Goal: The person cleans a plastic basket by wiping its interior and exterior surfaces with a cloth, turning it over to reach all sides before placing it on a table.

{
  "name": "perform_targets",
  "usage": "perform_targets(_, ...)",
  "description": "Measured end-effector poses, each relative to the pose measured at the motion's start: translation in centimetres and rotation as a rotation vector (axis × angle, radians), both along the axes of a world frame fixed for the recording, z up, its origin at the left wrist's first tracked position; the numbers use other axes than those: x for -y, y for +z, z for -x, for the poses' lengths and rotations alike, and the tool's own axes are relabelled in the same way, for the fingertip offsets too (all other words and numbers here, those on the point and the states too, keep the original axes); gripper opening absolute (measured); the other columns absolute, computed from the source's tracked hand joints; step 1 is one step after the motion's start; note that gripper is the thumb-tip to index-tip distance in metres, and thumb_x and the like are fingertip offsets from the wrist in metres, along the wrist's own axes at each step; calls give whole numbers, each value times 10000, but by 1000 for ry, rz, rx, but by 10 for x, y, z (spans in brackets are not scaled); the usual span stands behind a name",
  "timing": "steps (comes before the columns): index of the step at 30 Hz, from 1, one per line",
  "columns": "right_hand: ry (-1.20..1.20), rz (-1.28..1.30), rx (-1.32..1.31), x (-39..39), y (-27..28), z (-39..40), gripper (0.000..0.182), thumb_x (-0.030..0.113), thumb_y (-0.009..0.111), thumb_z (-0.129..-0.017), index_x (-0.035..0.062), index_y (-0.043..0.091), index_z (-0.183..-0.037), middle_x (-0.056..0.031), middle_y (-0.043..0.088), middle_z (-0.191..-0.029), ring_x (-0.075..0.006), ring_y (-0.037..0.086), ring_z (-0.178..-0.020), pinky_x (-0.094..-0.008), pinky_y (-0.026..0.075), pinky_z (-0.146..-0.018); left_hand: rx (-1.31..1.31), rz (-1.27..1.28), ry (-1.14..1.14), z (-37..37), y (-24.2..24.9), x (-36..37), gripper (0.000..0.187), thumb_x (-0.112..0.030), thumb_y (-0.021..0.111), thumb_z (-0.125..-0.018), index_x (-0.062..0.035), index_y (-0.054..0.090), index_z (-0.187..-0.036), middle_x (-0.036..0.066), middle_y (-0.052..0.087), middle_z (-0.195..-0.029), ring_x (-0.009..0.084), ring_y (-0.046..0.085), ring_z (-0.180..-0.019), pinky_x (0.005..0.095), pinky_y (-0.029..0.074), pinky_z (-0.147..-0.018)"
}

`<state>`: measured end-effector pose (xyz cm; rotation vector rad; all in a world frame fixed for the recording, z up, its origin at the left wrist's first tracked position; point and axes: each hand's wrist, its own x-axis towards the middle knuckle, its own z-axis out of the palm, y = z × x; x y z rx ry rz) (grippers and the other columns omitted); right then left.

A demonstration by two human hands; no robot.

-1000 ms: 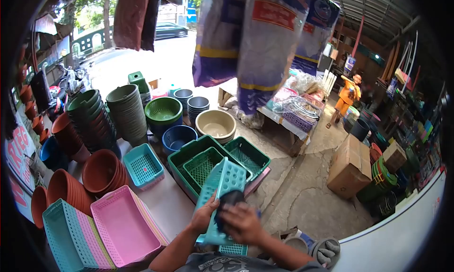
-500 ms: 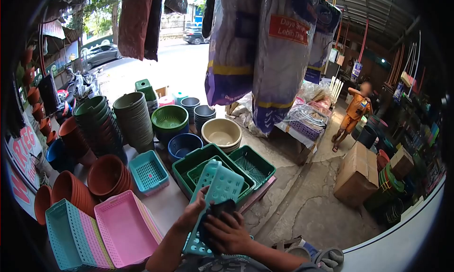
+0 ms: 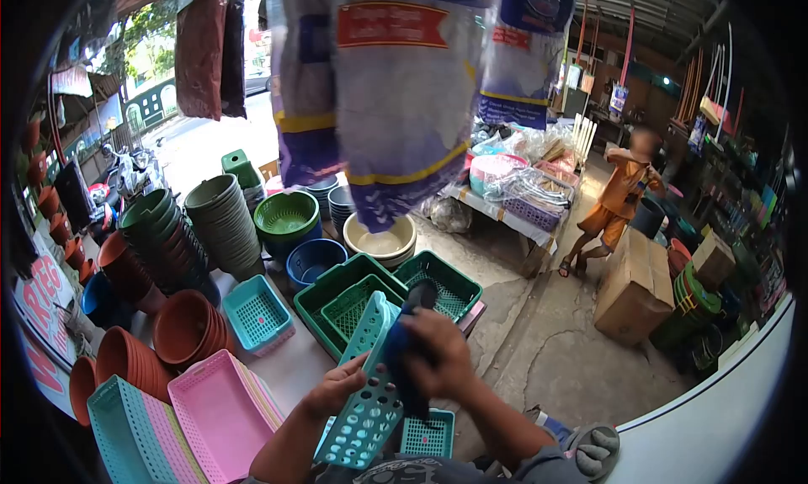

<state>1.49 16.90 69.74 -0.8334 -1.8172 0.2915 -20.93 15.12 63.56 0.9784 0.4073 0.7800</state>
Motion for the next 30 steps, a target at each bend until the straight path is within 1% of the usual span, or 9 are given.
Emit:
perform_targets(2,113,311,-291,-6,-7,-7,432,154,691,-714,67,602,-1127,-144,605,-1075,-313,583,-1009,-425,427,-911,92,39,-51,-8,22,-1,771,-565,425,-909,18,295,-1397,162,476,-1310,252,524,-1157,391,418,-980)
perform_targets(4,366,386,-51,9,-8,-6,434,134,671,-741,64,581,-1160,-182,584,-1125,-331,574,-1052,-399,445,-913,32,276,-31,-9,22,-14,941,-761,321,-821,27,399,-1330,171,554,-1227,270,581,-1075,384,477,-897)
perform_targets(7,379,-93,323,54,-16,22,474,190,648,-715,83,593,-1174,-155,576,-1204,-364,546,-1114,-458,403,-1005,315,658,-314,-6,4,-29,843,-710,309,-865,15,493,-1254,166,605,-1145,265,627,-977,375,509,-856)
perform_targets(11,397,90,-68,16,-27,1,330,154,683,-728,60,639,-1042,-162,593,-1171,-344,553,-1095,-427,413,-957,323,434,-123,-2,-1,-5,538,-431,358,-984,-1,435,-1300,158,587,-1182,259,609,-1042,384,505,-889)
perform_targets(16,297,153,195,1,-31,-8,283,156,684,-751,65,650,-1016,-171,600,-1159,-340,558,-1086,-448,408,-959,-161,285,66,-16,16,5,535,-410,410,-961,19,445,-1278,165,572,-1194,292,583,-1077,419,440,-978)
perform_targets(17,355,144,178,27,-35,6,310,182,682,-769,73,645,-1057,-167,599,-1163,-339,550,-1111,-445,401,-978,464,444,-149,-15,-19,-14,588,-470,350,-967,19,454,-1277,172,564,-1203,283,581,-1077,404,459,-958)
perform_targets(20,432,47,232,51,-29,12,329,222,673,-772,81,629,-1067,-150,593,-1180,-336,545,-1120,-468,388,-984,84,456,72,-14,-23,-1,632,-510,315,-962,-12,402,-1342,186,542,-1231,266,579,-1079,386,462,-955)
perform_targets(24,282,111,232,-9,-22,-25,260,200,681,-734,66,648,-954,-138,640,-1039,-330,590,-979,-426,416,-910,204,337,-79,-15,3,15,541,-298,455,-954,-88,269,-1416,153,503,-1281,301,515,-1175,480,415,-983)
perform_targets(30,276,-57,365,35,-29,6,318,236,689,-736,100,627,-1017,-111,581,-1207,-306,531,-1152,-469,362,-1006,397,481,-53,-17,-6,-19,639,-516,436,-921,-33,414,-1340,187,549,-1230,307,574,-1094,456,459,-949)
